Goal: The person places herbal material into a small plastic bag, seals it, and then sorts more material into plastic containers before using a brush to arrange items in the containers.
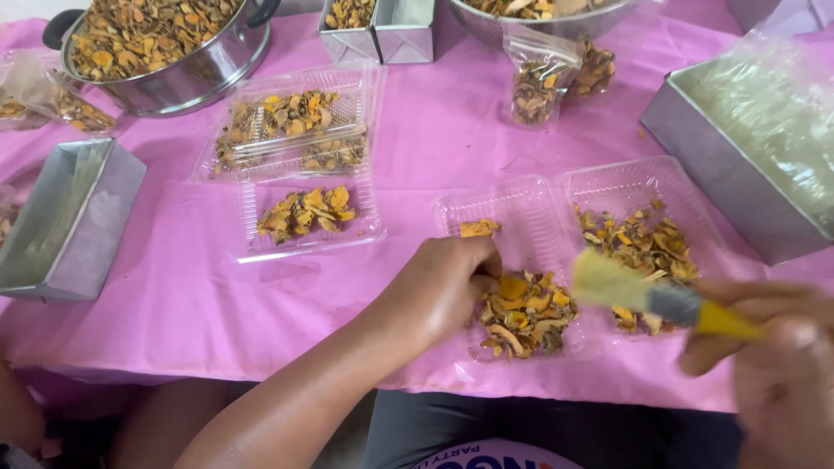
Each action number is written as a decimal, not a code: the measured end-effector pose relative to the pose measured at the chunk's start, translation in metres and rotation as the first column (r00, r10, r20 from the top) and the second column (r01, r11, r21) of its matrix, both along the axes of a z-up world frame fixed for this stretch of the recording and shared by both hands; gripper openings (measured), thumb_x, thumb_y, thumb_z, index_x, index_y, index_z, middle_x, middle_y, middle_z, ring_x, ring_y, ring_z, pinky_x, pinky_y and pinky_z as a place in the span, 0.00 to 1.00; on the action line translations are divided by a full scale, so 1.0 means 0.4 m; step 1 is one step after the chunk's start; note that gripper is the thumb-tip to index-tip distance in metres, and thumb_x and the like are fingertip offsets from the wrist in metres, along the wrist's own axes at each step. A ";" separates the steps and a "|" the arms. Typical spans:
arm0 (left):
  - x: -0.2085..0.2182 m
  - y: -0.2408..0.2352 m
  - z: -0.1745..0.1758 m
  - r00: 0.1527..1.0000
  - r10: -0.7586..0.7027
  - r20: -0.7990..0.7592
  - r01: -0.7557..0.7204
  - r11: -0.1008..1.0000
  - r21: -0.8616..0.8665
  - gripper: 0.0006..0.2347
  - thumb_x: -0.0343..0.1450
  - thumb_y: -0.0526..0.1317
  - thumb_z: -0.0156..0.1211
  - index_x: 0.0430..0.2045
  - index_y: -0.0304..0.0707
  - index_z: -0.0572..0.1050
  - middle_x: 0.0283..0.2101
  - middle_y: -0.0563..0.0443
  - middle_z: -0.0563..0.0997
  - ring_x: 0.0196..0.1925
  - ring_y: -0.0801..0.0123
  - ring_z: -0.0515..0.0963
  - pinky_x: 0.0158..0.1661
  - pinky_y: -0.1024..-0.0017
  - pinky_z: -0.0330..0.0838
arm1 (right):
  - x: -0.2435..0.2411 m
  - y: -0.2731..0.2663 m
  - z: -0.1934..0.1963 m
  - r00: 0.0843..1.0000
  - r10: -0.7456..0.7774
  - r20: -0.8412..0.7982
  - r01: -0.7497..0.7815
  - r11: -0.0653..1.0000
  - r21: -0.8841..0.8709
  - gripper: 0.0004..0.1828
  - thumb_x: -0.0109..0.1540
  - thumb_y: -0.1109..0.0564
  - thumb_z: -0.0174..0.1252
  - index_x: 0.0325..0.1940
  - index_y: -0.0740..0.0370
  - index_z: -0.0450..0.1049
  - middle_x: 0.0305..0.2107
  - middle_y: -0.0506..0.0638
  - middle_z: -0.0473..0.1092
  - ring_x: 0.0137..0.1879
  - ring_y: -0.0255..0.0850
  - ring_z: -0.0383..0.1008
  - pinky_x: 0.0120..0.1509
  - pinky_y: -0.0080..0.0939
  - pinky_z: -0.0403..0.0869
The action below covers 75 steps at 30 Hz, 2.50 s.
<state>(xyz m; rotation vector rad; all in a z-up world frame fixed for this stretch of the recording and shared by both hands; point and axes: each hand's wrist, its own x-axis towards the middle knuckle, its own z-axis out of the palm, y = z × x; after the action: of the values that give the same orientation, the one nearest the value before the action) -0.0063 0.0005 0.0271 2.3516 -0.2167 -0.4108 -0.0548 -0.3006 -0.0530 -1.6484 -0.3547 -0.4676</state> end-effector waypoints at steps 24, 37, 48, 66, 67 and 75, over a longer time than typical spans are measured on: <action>0.177 0.042 -0.135 0.693 -0.239 0.680 -0.067 0.917 0.392 0.04 0.65 0.29 0.67 0.27 0.38 0.79 0.28 0.47 0.82 0.32 0.56 0.78 0.32 0.59 0.73 | 0.141 -0.219 -0.223 0.994 0.109 0.000 -0.105 0.960 0.258 0.25 0.75 0.43 0.43 0.70 0.60 0.61 0.70 0.66 0.63 0.71 0.49 0.71 0.60 0.44 0.80; 0.156 0.049 -0.117 0.770 -0.479 0.420 0.146 0.774 0.616 0.07 0.70 0.31 0.61 0.33 0.49 0.82 0.32 0.52 0.80 0.40 0.56 0.79 0.41 0.56 0.72 | 0.093 -0.090 -0.099 0.997 0.041 -0.065 -0.026 0.976 0.214 0.15 0.81 0.52 0.37 0.60 0.60 0.67 0.59 0.65 0.72 0.30 0.37 0.76 0.49 0.33 0.84; 0.148 0.006 -0.133 0.731 -0.440 0.522 0.035 0.787 0.616 0.08 0.62 0.27 0.67 0.30 0.40 0.81 0.32 0.50 0.83 0.37 0.57 0.81 0.41 0.57 0.75 | 0.083 -0.118 -0.115 0.998 0.020 -0.061 -0.009 0.983 0.183 0.15 0.81 0.54 0.36 0.60 0.63 0.66 0.58 0.65 0.71 0.30 0.40 0.76 0.54 0.38 0.85; 0.003 -0.099 -0.067 0.912 -0.409 0.024 0.306 0.719 0.624 0.14 0.57 0.18 0.53 0.13 0.42 0.73 0.18 0.52 0.74 0.23 0.62 0.73 0.33 0.61 0.72 | 0.051 -0.042 -0.037 0.997 0.027 -0.067 -0.013 0.980 0.197 0.12 0.77 0.53 0.43 0.53 0.64 0.68 0.54 0.66 0.74 0.24 0.48 0.77 0.45 0.42 0.84; 0.005 -0.099 -0.071 0.906 -0.421 0.035 0.303 0.706 0.640 0.14 0.55 0.18 0.53 0.12 0.42 0.72 0.16 0.52 0.73 0.21 0.62 0.72 0.31 0.60 0.72 | 0.047 -0.028 -0.022 0.997 0.013 -0.080 0.003 0.981 0.195 0.12 0.76 0.53 0.44 0.52 0.65 0.68 0.52 0.69 0.74 0.23 0.48 0.76 0.42 0.41 0.83; 0.003 -0.071 -0.036 0.969 -0.232 0.084 0.186 0.909 0.372 0.11 0.66 0.22 0.49 0.26 0.38 0.78 0.27 0.45 0.80 0.29 0.56 0.81 0.31 0.60 0.75 | 0.042 -0.011 -0.033 0.997 0.032 -0.072 -0.011 0.962 0.271 0.11 0.74 0.56 0.47 0.51 0.66 0.69 0.50 0.68 0.73 0.25 0.51 0.79 0.36 0.38 0.84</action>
<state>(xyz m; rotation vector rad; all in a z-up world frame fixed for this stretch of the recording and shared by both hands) -0.0051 -0.0280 0.0129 2.7335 -0.4954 -0.4335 -0.0380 -0.3050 -0.0664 -1.3906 -0.2398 -0.4164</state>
